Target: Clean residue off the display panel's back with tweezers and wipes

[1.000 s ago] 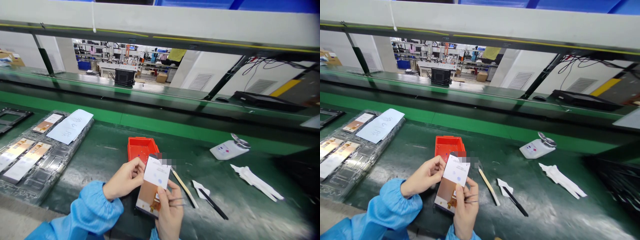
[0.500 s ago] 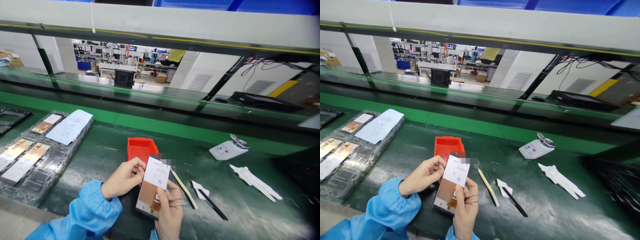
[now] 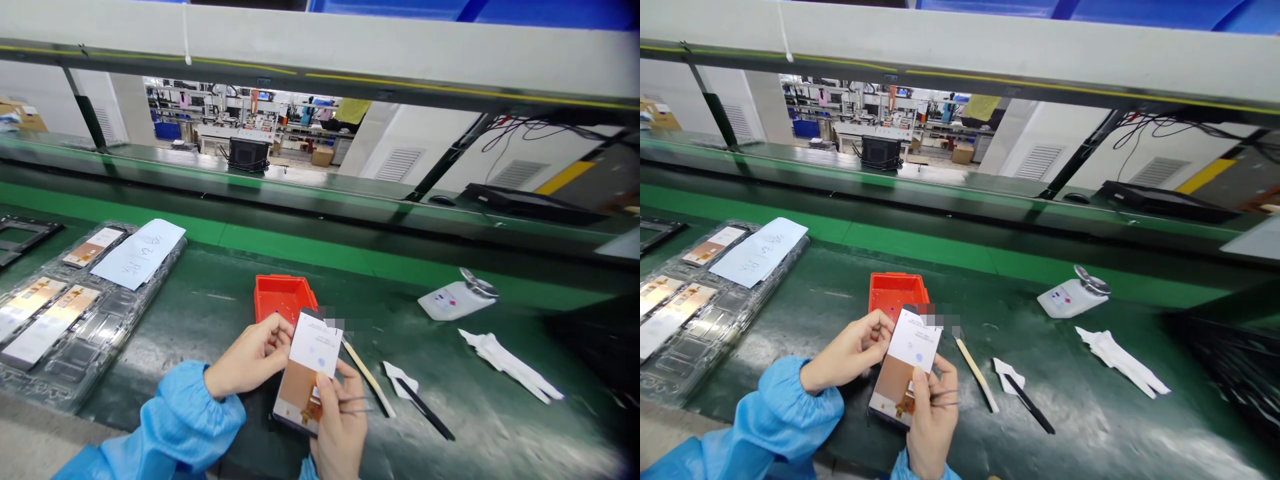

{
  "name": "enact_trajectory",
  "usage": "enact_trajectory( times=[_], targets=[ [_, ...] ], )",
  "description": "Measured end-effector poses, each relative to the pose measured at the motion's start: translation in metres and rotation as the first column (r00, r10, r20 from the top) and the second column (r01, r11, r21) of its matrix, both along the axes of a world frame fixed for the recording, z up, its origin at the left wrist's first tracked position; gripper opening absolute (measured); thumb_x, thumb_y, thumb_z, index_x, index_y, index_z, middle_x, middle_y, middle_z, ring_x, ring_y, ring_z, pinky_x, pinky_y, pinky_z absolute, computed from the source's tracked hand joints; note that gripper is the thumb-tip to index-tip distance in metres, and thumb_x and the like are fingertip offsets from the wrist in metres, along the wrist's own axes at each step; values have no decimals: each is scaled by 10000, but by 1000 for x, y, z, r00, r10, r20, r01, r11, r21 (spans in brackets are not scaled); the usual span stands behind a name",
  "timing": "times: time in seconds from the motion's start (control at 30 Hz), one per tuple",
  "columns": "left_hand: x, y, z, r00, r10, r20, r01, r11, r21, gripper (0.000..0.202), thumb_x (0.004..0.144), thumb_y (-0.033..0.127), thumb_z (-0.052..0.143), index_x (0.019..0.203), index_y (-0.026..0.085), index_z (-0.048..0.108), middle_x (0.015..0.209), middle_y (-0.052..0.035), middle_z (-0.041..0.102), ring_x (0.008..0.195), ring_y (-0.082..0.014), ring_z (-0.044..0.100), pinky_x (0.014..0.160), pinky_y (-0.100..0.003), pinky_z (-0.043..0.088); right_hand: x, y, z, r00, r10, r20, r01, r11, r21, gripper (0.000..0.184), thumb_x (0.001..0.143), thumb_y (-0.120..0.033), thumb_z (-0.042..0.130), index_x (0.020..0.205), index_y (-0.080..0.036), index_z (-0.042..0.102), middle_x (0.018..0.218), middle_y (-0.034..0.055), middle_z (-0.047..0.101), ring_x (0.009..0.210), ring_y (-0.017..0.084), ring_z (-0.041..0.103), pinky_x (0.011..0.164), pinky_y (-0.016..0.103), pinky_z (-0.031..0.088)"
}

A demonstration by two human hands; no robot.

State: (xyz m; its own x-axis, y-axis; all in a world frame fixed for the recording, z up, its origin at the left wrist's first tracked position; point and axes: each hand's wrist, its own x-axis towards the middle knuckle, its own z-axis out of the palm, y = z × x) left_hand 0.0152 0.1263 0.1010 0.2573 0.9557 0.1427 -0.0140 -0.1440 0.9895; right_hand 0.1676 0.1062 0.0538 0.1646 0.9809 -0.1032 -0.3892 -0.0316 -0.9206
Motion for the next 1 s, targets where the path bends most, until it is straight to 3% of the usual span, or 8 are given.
enact_trajectory(
  times=[0.37,0.73,0.9,1.0],
  targets=[
    [-5,-4,-3,984,-166,67,164,986,30,274,811,62,535,1050,173,460,900,-11,496,788,-105,481,742,-233,433,3,4,-10,1000,-7,-15,7,1000,-6,480,713,-418,764,1066,-220,505,827,40,749,576,194,699,568,291,549],
    [5,-4,-9,997,53,-49,-50,997,63,122,883,107,456,987,163,488,835,-6,496,718,-97,470,643,-199,406,2,5,-12,999,-17,-30,17,1000,-11,475,715,-406,764,1068,-225,503,817,44,749,665,233,722,581,302,557],
    [3,-6,-8,996,-76,55,74,997,34,289,815,40,485,1079,158,473,890,-18,487,798,-114,480,701,-214,430,4,7,-13,999,-19,-43,19,1000,-18,466,728,-413,757,1073,-233,500,778,25,741,642,224,717,581,297,554],
    [5,-5,-8,998,-29,59,29,1000,8,263,804,35,495,1039,153,491,855,-5,481,754,-101,468,691,-209,415,3,6,-12,999,-15,-41,14,1000,-14,463,728,-418,755,1068,-231,501,798,34,743,656,229,719,590,303,555]
  ],
)
